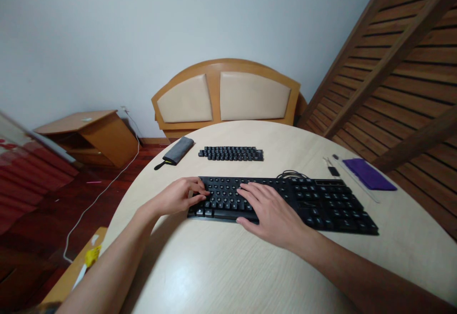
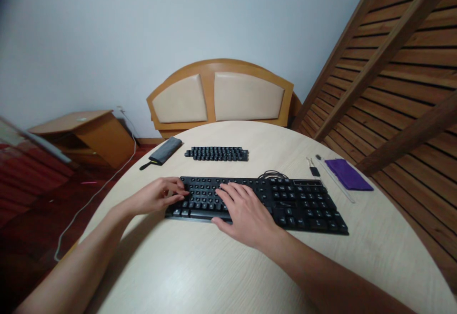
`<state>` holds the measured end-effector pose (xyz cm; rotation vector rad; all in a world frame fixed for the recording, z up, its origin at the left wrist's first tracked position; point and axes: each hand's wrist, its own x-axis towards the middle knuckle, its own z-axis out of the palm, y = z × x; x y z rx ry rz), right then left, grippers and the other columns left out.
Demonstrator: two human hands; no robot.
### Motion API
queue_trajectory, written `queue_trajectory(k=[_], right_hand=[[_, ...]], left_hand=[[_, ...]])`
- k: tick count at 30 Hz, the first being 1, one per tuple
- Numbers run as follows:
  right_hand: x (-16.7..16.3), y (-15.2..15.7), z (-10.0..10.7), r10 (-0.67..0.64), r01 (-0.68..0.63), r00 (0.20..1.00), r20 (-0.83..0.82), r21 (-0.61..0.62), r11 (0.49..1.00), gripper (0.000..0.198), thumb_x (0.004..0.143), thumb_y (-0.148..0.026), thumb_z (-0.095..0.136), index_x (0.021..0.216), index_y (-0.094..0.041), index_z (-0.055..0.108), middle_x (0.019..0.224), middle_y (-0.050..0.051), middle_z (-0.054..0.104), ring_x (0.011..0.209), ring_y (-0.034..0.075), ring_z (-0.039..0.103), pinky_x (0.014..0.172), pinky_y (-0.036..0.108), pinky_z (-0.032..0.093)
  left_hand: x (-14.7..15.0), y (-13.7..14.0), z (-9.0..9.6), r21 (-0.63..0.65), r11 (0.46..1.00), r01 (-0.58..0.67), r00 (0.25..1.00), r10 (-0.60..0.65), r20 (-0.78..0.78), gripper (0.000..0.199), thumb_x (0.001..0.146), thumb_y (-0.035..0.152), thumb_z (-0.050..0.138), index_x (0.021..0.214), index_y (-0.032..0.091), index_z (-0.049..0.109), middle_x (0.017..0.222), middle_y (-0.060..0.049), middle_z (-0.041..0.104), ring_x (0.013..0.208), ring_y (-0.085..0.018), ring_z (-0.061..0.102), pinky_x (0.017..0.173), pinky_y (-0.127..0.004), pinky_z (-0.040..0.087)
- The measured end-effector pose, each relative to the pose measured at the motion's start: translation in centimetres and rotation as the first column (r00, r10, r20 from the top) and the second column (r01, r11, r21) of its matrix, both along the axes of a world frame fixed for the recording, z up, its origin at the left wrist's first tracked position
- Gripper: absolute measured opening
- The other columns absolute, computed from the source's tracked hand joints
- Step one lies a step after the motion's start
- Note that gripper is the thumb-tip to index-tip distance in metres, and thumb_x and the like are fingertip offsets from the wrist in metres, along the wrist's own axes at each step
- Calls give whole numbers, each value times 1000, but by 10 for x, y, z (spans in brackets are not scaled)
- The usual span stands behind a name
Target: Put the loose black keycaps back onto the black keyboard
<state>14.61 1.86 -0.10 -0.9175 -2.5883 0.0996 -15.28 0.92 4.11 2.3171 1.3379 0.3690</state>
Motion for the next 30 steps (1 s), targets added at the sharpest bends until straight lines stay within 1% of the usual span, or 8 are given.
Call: queue_trajectory(k=[4, 8, 12, 15, 20, 25, 28, 30], right_hand=[[0, 0, 0, -1, 1, 1000, -15, -6, 1000, 56, 90, -46, 60, 137, -15, 55, 142, 13, 56, 130, 31, 49, 109, 51, 39], [1, 0, 0, 1, -1, 1000, -16, -12, 1000, 57, 89, -46, 60, 137, -15, 55, 143, 13, 56, 131, 31, 48, 109, 51, 39], [1, 1, -1, 0, 0, 1000, -9, -9, 1000, 57, 90, -46, 60, 137, -13, 55, 143, 14, 56, 131, 31, 47, 110, 51, 39], [0, 0, -1, 4, -4, 1000, -14, -3, 1000, 57, 90, -47, 59, 137, -14, 54, 143, 13, 56, 131, 31, 48, 109, 51, 39], [0, 0, -1, 2, -2, 1000, -12, -1, 1000, 57, 90, -46, 60, 137, -14, 54, 143, 13, 56, 131, 31, 48, 109, 51, 39], [0, 0, -1, -3, 2, 1000, -14, -10, 1000, 59, 89, -46, 61, 137, -14, 54, 142, 15, 56, 131, 31, 48, 110, 51, 39], [0, 0, 0, -6, 6, 1000, 1, -9, 1000, 58, 90, -46, 60, 137, -13, 55, 142, 15, 56, 131, 31, 48, 110, 51, 39], [-1, 0, 0, -6, 6, 1000, 8, -8, 1000, 58, 90, -46, 59, 136, -12, 55, 142, 15, 56, 131, 32, 48, 109, 51, 39]], left_hand=[[-1, 0, -2, 13, 1000, -23, 1000, 23, -18, 22, 93, 32, 59, 102, 22, 76, 99, -6, 72, 89, -19, 64, 83, -32, 51], [-3, 1, -6, -9, 997, -73, 997, 73, -6, 20, 91, 33, 62, 100, 21, 74, 96, -5, 74, 83, -18, 65, 79, -31, 51], [-4, 3, -8, 7, 1000, -30, 1000, 29, 8, 19, 91, 34, 62, 92, 21, 75, 95, -6, 74, 87, -19, 65, 81, -31, 50], [-3, 2, -8, 18, 999, -40, 999, 40, -12, 20, 91, 35, 62, 88, 21, 75, 95, -6, 73, 85, -19, 65, 80, -31, 50], [-2, 1, -10, -5, 995, -99, 995, 99, -19, 20, 91, 34, 62, 90, 20, 75, 93, -6, 73, 79, -18, 64, 76, -29, 49], [-2, 2, -10, -23, 995, -97, 995, 97, -21, 21, 91, 35, 61, 90, 20, 75, 93, -6, 73, 78, -17, 63, 71, -27, 48], [0, 1, -9, -31, 992, -121, 992, 119, -37, 21, 91, 35, 61, 92, 19, 75, 92, -6, 72, 75, -17, 62, 68, -27, 48], [2, 0, -8, -16, 992, -125, 990, 123, -62, 19, 90, 33, 61, 92, 20, 75, 92, -6, 73, 76, -17, 63, 70, -28, 48]])
